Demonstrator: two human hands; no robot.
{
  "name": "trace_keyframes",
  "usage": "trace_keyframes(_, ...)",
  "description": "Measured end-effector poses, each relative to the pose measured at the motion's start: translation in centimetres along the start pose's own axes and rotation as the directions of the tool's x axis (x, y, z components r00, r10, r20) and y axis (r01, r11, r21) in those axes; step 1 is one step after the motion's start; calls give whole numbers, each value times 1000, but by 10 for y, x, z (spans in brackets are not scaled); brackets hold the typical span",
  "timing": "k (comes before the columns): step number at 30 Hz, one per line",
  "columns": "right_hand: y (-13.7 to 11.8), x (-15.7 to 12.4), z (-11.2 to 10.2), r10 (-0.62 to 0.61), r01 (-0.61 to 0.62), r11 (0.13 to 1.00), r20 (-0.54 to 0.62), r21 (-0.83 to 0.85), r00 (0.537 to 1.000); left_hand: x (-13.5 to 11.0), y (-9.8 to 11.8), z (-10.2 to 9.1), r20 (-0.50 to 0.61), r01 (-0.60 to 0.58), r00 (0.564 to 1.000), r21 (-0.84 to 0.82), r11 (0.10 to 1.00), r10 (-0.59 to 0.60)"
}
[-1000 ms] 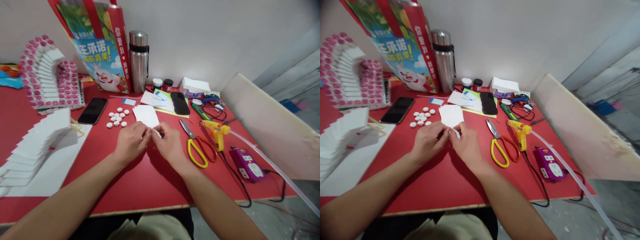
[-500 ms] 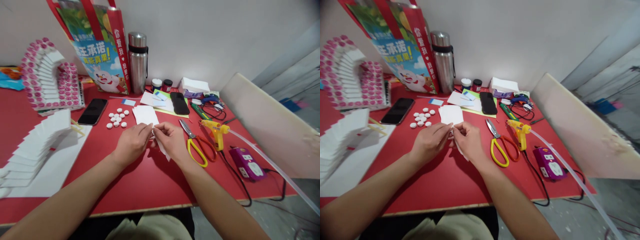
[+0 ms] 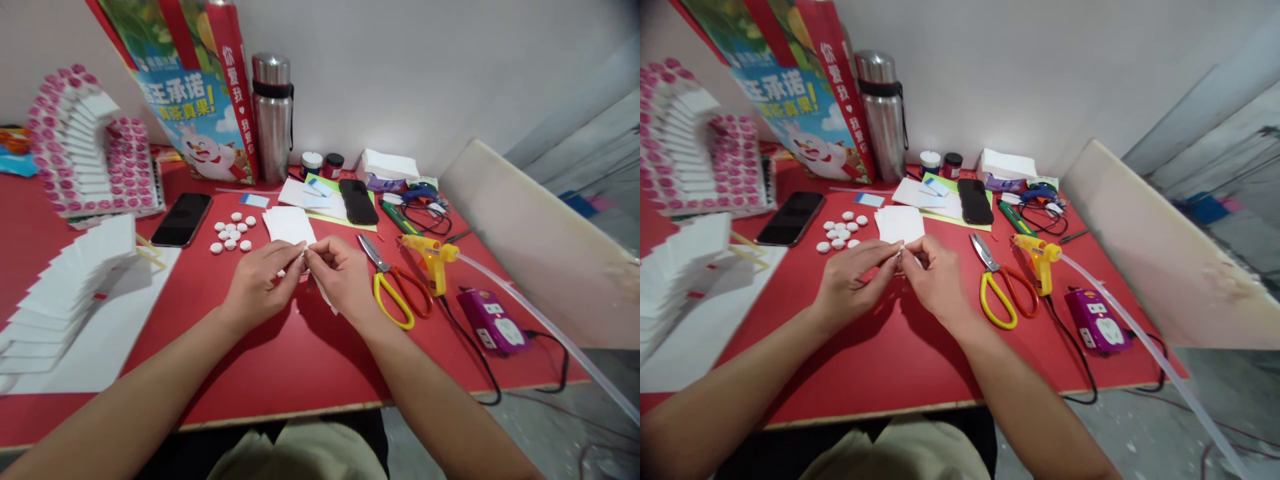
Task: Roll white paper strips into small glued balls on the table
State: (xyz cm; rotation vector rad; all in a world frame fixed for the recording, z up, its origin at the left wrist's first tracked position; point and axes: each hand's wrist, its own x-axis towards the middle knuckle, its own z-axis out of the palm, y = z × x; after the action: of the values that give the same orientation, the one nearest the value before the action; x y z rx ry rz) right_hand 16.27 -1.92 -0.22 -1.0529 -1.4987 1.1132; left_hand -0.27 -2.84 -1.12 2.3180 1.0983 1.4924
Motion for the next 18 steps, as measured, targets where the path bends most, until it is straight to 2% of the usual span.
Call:
trace_keyframes(4,4,0,3,-12,11,1000,39,16,999,1,2,-1,-10,192,980,-165,967,-197)
trace_keyframes(6,3,0,3,-27,29,999,46,-28,999,1,0,-1,1,256,965,-212,943,-261)
trace_keyframes(13,-2,0,-4,-77,93,959,69,-267,995,2,-4,-3,69,287,958,-294,912,-279)
trace_keyframes(16,0,-1,-4,-63,83,961,80,-264,995,0,-3,-2,71,306,952,-311,900,-299)
trace_keyframes(18,-1,-1,-4,-41,57,978,82,-203,996,0,-3,-1,55,284,959,-281,917,-280)
